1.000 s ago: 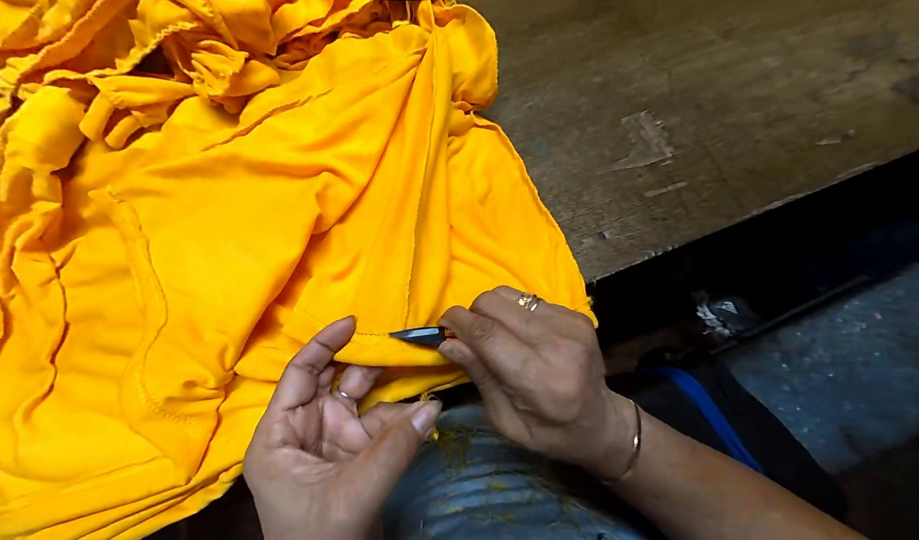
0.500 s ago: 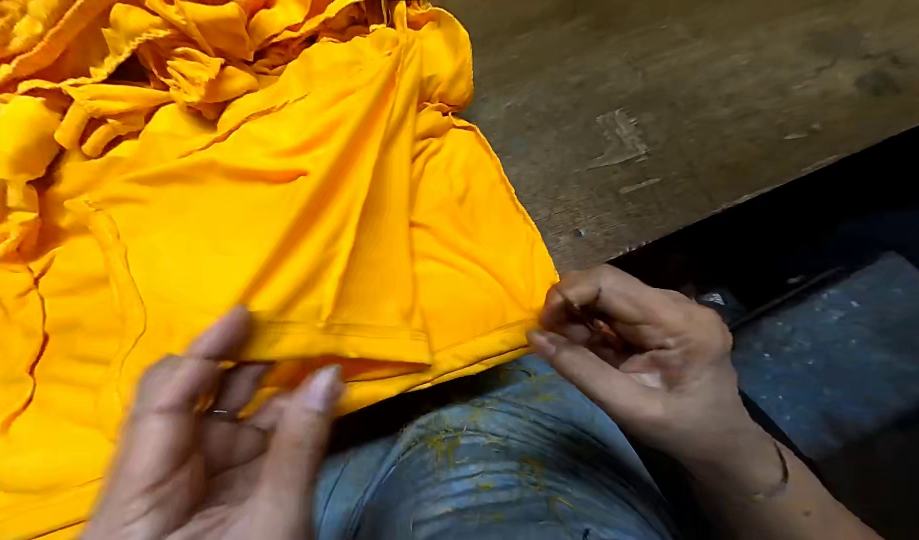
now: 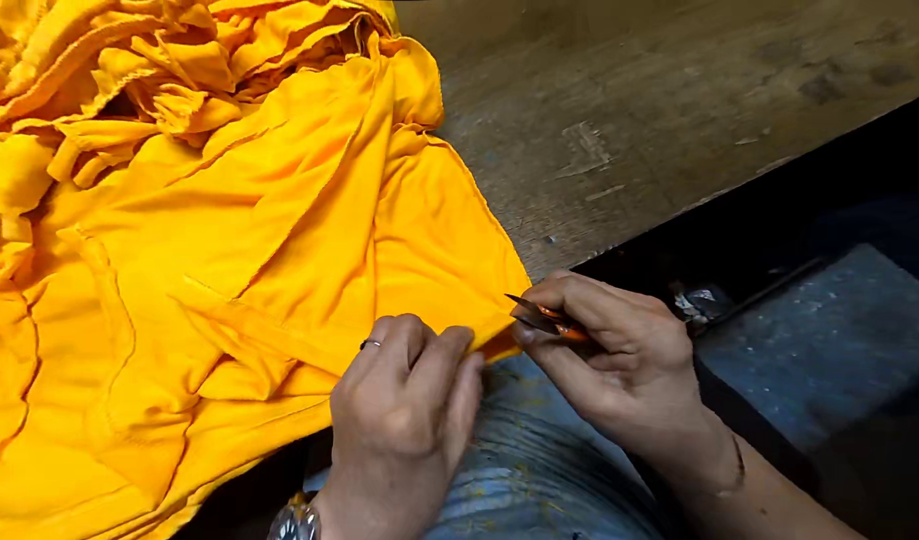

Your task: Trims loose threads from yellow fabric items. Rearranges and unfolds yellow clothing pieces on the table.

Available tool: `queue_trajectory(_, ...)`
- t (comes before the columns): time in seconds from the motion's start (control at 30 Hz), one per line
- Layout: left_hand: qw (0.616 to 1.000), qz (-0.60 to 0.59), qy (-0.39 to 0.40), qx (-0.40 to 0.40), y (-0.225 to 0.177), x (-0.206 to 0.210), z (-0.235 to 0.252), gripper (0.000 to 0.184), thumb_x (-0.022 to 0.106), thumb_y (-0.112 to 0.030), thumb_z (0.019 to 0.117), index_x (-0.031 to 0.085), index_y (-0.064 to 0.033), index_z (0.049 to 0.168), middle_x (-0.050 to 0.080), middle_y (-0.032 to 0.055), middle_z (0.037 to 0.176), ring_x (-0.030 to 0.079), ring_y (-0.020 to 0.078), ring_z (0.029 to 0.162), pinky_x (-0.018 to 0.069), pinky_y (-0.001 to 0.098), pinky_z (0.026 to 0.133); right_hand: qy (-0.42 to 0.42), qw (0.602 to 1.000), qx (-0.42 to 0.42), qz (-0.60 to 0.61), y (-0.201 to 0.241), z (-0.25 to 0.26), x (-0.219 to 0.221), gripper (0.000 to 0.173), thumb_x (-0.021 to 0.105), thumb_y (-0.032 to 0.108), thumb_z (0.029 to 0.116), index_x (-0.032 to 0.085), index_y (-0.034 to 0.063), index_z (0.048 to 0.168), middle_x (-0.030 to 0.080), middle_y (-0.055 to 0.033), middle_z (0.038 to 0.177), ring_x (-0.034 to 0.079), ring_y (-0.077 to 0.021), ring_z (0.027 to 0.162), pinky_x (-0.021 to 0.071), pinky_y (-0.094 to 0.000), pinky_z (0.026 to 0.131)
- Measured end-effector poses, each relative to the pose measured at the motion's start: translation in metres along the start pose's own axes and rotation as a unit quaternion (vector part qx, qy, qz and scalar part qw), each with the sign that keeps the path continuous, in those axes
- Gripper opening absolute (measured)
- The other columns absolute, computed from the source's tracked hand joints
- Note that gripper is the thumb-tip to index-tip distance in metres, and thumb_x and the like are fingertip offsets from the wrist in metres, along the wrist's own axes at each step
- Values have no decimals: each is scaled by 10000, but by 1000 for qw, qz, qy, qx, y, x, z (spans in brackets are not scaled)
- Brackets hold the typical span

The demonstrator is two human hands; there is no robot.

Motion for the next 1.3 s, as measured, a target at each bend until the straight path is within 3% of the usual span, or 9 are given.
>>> queue_trajectory(0.1, 998, -63, -18, -18, 2, -12, 10, 126, 642, -111, 946, 744, -38, 958, 610, -38, 692, 531, 25, 576, 441, 184, 504, -36, 999, -17, -20, 10, 7, 7, 117, 676, 85, 851, 686, 28, 953, 624, 2, 845, 586, -28, 743, 490, -156, 615)
queue_trajectory(0.2, 978, -179, -58, -93, 13, -31, 8, 95, 590, -92, 994, 657, -59, 1053, 629, -55, 678, 557, 35, 508, 481, 180, 440, -26, 998, -21, -53, 6, 9, 26, 153, 699, 142, 846, 700, 47, 965, 642, -10, 845, 612, -75, 739, 506, -230, 596)
queue_trajectory(0.37, 951, -209, -151, -170, 44, -46, -13, 135, 498, -112, 1054, 565, -96, 1171, 681, -60, 892, 720, 118, 735, 662, 308, 647, 46, 992, -91, -69, 11, -4, 51, 153, 599, 103, 909, 732, 43, 956, 596, -22, 756, 574, -128, 650, 454, -270, 519)
queue_trajectory(0.47, 944, -242, -124, -188, 49, -38, -20, 292, 651, -150, 996, 522, -134, 1257, 685, -37, 1065, 731, 132, 844, 665, 303, 691, 74, 992, -101, 4, 12, -9, 48, 152, 609, 83, 884, 736, 39, 953, 606, -7, 760, 573, -89, 658, 460, -237, 536)
queue_trajectory(0.53, 964, -199, -69, -165, 43, -28, -19, 378, 736, -212, 949, 583, -109, 1279, 682, -23, 1089, 704, 93, 844, 628, 235, 676, 60, 994, -69, 56, 11, -8, 38, 135, 633, 61, 883, 734, 26, 966, 639, -3, 795, 598, -50, 696, 508, -193, 584)
queue_trajectory(0.67, 988, -77, -18, -130, 31, -11, -10, 319, 712, -255, 951, 735, -70, 1210, 599, -34, 874, 535, 7, 656, 450, 149, 533, 25, 997, 26, 66, 2, -2, 20, 182, 690, 67, 866, 679, 27, 1043, 654, 28, 876, 603, -2, 735, 530, -138, 618)
queue_trajectory(0.83, 918, -305, -140, -211, 35, -5, -7, 565, 818, 40, 803, 641, -7, 1338, 671, 95, 1116, 742, 196, 764, 681, 326, 639, 16, 996, 70, 45, -4, -4, 21, 215, 689, 106, 881, 677, 43, 1086, 637, 49, 855, 565, 17, 685, 482, -115, 562)
queue_trajectory(1.07, 896, -361, -113, -230, 44, -10, -9, 297, 709, 64, 882, 723, 5, 1172, 727, 92, 1022, 675, 142, 674, 604, 249, 587, 24, 993, 68, 93, 1, 7, 26, 190, 652, 83, 914, 684, 29, 1093, 651, 43, 864, 594, 11, 704, 505, -122, 569)
queue_trajectory(1.3, 872, -402, -131, -246, 40, -5, -4, 363, 783, 93, 808, 694, 1, 1148, 725, 116, 1005, 726, 204, 666, 667, 336, 605, 39, 988, 77, 126, 4, 20, 39, 301, 761, 138, 889, 697, 21, 1159, 669, 31, 879, 574, 4, 684, 483, -132, 559)
Point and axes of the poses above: each hand's wrist, its own z-axis towards the middle knuckle, its own x-axis out of the palm, y = z × x, the point moved 5 cm from there along z, towards the middle knuckle
